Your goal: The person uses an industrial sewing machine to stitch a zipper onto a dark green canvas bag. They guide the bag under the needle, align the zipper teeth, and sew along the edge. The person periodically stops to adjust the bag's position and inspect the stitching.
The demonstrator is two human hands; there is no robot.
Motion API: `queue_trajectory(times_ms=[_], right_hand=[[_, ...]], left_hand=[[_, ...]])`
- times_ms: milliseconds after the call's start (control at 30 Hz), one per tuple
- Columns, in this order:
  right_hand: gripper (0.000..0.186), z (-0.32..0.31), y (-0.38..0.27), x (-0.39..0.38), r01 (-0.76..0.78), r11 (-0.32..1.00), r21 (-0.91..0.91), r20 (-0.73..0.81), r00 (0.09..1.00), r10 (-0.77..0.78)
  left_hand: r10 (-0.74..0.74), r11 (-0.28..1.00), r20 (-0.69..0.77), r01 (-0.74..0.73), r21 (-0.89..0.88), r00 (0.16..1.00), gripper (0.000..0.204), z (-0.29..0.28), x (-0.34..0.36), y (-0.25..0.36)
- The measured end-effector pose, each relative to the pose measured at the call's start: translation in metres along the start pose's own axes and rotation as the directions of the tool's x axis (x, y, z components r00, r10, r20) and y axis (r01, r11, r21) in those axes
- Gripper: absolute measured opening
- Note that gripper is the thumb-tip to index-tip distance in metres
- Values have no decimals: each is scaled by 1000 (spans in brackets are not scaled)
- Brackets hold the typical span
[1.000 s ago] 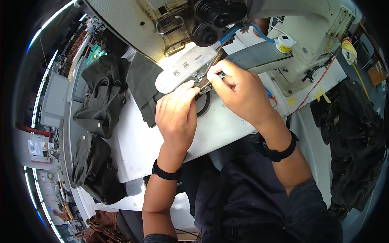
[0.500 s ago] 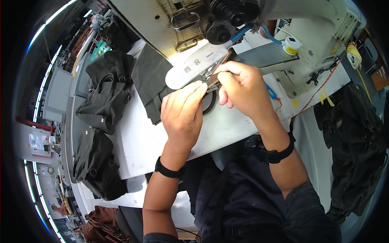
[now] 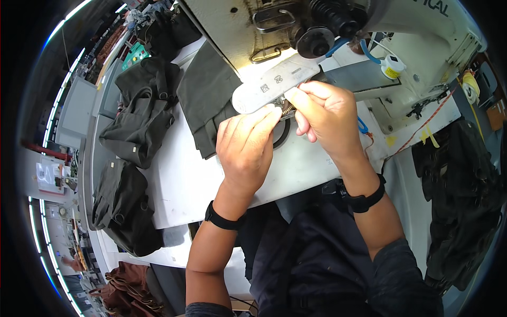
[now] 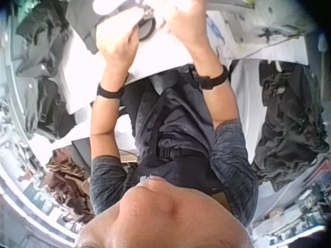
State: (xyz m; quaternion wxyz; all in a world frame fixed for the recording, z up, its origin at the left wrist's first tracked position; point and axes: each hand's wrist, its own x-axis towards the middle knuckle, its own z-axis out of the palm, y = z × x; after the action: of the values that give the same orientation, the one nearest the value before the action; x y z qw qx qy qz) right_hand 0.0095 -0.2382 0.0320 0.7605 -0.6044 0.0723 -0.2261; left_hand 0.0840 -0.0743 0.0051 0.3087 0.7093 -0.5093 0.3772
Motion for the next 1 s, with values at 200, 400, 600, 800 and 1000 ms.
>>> queue_trajectory(times_ms=[200, 400, 600, 800, 1000], right_hand=[[18, 1, 4, 1, 18, 999, 43, -18, 1000, -17], [18, 1, 3, 0, 40, 999, -3, -1, 999, -40], [17, 4, 4, -1, 28, 1000, -10, -31, 999, -28], [18, 4, 3, -1, 40, 999, -27, -40, 998, -41], [15, 4, 5, 0, 52, 998, -31, -44, 998, -54]], left_hand=[[-51, 999, 20, 51, -6, 999, 27, -3, 5, 0], [-117, 993, 26, 117, -28, 993, 25, -2, 6, 1], [-88, 996, 11, 89, -32, 996, 25, 0, 4, 0], [-119, 993, -14, 118, -30, 993, 23, 2, 7, 6], [-82, 995, -102, 75, -66, 991, 26, 13, 5, -1]])
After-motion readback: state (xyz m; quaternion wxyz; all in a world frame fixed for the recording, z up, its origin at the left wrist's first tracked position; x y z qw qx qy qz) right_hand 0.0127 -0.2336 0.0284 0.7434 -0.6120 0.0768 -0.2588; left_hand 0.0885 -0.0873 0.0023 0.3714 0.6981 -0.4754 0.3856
